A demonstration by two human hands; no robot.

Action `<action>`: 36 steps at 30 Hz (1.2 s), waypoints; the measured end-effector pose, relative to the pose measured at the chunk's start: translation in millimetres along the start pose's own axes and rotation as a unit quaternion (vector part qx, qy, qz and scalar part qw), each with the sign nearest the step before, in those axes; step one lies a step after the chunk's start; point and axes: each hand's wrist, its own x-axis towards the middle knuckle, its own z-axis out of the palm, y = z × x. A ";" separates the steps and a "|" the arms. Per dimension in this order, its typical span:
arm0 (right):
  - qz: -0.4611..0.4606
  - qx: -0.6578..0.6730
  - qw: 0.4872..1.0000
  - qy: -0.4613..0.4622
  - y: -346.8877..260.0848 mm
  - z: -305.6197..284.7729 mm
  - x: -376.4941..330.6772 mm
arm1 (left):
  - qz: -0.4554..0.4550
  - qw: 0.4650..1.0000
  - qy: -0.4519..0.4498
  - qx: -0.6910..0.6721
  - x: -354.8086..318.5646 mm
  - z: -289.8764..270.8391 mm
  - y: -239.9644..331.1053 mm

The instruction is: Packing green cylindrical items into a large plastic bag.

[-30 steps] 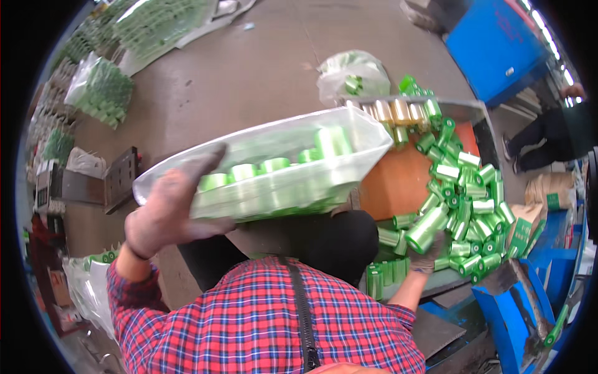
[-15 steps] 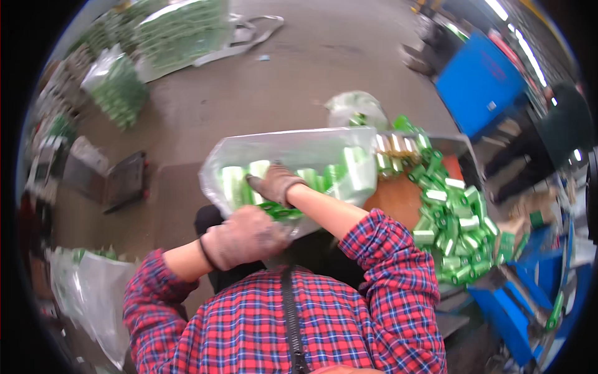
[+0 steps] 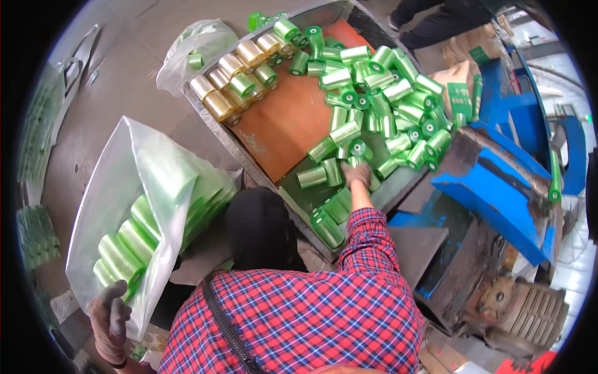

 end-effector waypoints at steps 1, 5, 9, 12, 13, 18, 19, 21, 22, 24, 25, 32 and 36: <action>0.010 -0.010 0.998 -0.057 26.9 16.5 17.0 | -0.011 1.000 0.000 -0.003 2.6 0.7 5.8; 0.166 0.068 0.969 -0.169 34.1 31.9 19.6 | -0.008 0.999 -0.019 0.026 20.7 11.4 23.2; 0.273 0.657 0.642 -0.286 48.6 96.5 -7.8 | 0.121 0.989 0.049 0.072 26.2 18.8 19.9; 0.119 0.755 0.486 -0.424 25.4 49.4 -87.4 | 0.247 0.948 0.043 0.195 19.9 11.6 42.7; 0.042 0.746 0.448 -0.491 15.2 20.0 -106.2 | 0.278 0.942 0.017 0.189 18.9 12.0 42.5; -0.301 0.659 0.289 -0.626 -78.2 -142.8 -172.4 | 0.289 0.911 -0.070 0.284 -2.9 26.1 22.8; -0.297 0.625 0.258 -0.675 -103.2 -166.9 -200.2 | 0.301 0.890 -0.049 0.339 -6.2 37.0 13.9; -0.272 0.524 0.198 -0.782 -149.3 -206.3 -270.2 | 0.365 0.857 0.007 0.365 -2.5 55.2 -7.3; -0.324 0.475 0.340 -0.744 -160.2 -208.1 -293.5 | 0.418 0.842 0.039 0.339 -4.0 59.0 -13.5; -0.496 0.291 0.513 -0.637 -199.2 -220.2 -363.8 | 0.393 0.847 0.024 0.356 -9.8 59.2 -5.4; -0.569 0.202 0.612 -0.510 -220.9 -185.0 -369.0 | 0.403 0.839 0.033 0.363 -9.3 60.2 -5.2; -0.712 -0.359 0.604 -0.002 -258.6 -114.9 -394.6 | 0.378 0.853 -0.057 0.356 -8.3 47.8 8.5; -0.839 -0.031 0.542 -0.020 -239.1 -136.4 -392.0 | 0.134 0.944 -0.299 0.025 33.7 20.7 5.5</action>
